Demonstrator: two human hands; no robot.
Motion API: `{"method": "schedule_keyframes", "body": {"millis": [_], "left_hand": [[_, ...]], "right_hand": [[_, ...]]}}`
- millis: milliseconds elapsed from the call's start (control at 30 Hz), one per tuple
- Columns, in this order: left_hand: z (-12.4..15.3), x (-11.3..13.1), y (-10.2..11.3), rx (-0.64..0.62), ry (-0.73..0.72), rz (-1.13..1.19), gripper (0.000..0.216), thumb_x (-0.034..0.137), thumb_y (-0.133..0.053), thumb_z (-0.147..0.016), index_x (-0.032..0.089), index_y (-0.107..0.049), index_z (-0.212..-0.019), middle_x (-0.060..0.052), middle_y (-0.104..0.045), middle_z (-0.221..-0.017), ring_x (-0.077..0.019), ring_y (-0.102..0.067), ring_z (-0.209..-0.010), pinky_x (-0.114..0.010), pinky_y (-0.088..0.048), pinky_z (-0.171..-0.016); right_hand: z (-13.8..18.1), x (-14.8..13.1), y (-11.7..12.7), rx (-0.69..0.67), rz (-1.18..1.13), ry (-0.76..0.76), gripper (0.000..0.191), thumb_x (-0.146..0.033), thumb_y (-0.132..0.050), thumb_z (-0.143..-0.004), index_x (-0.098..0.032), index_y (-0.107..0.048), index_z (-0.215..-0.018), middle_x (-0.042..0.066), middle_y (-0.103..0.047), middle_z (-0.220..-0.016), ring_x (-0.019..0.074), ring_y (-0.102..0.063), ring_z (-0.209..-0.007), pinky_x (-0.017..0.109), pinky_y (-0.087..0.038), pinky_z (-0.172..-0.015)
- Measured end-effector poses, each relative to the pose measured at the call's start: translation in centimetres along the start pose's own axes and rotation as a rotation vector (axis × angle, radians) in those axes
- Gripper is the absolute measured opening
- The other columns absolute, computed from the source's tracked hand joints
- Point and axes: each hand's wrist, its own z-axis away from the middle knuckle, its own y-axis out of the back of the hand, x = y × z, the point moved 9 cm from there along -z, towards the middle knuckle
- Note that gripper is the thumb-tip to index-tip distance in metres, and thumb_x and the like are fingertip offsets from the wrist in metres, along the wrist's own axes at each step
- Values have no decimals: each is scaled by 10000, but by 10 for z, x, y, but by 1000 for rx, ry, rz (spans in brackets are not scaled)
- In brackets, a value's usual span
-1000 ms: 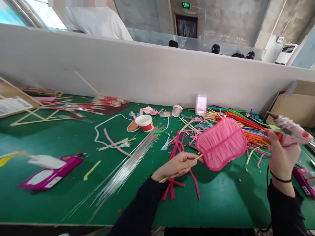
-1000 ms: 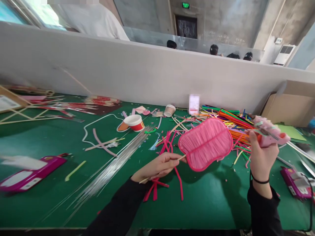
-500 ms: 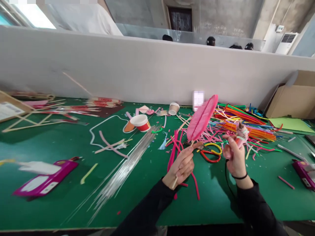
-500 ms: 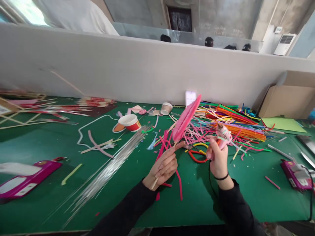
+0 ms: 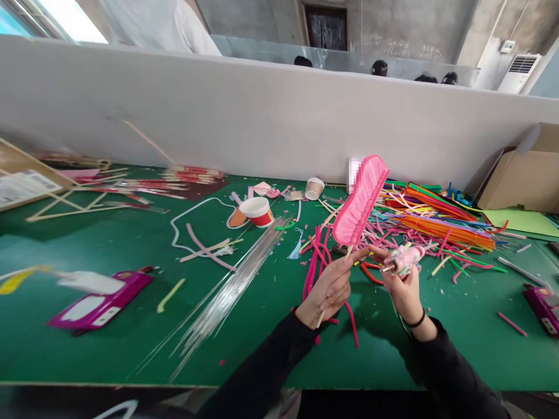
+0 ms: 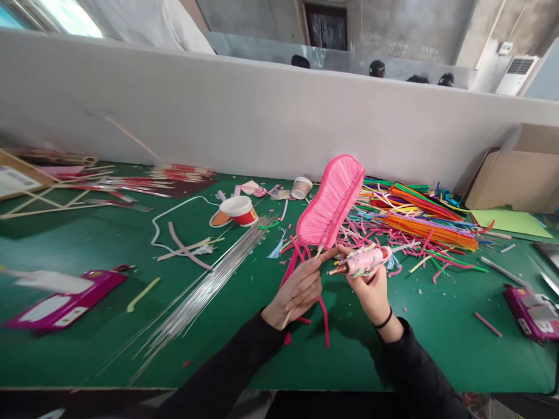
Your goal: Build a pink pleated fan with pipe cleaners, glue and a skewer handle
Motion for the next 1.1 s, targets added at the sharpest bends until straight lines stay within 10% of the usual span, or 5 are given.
{"method": "schedule_keyframes", "body": {"millis": [633, 900, 1100], "left_hand": [[1, 5, -1, 97, 9, -90, 578, 322, -606, -930, 110, -471, -1451, 155, -277, -354, -25, -107, -220, -165, -98, -278], [7, 37, 12, 378, -249, -668, 651, 555, -489, -932, 52, -604, -1329, 109, -366, -383, -52, -262, -264, -187, -188, -303], [13, 48, 19, 520, -383, -803, 705, 612, -533, -891, 39, -627, -1291, 115, -336, -426, -53, -254, -317, -203, -190, -344]], "right_hand": [[-1, -12, -10, -73, 85, 120, 391, -377, -722, -789, -202, -689, -1138, 122, -701, -1220, 268, -666, -1130, 427, -523, -1003], [-5, -18, 55, 441, 226, 219, 276, -381, -721, -772, -181, -629, -606, 22, -638, -528, 154, -581, -447, 270, -506, -433], [-1, -23, 68, 529, 271, 300, 225, -342, -765, -706, -192, -613, -635, -40, -530, -465, 119, -482, -412, 263, -454, -417]]}}
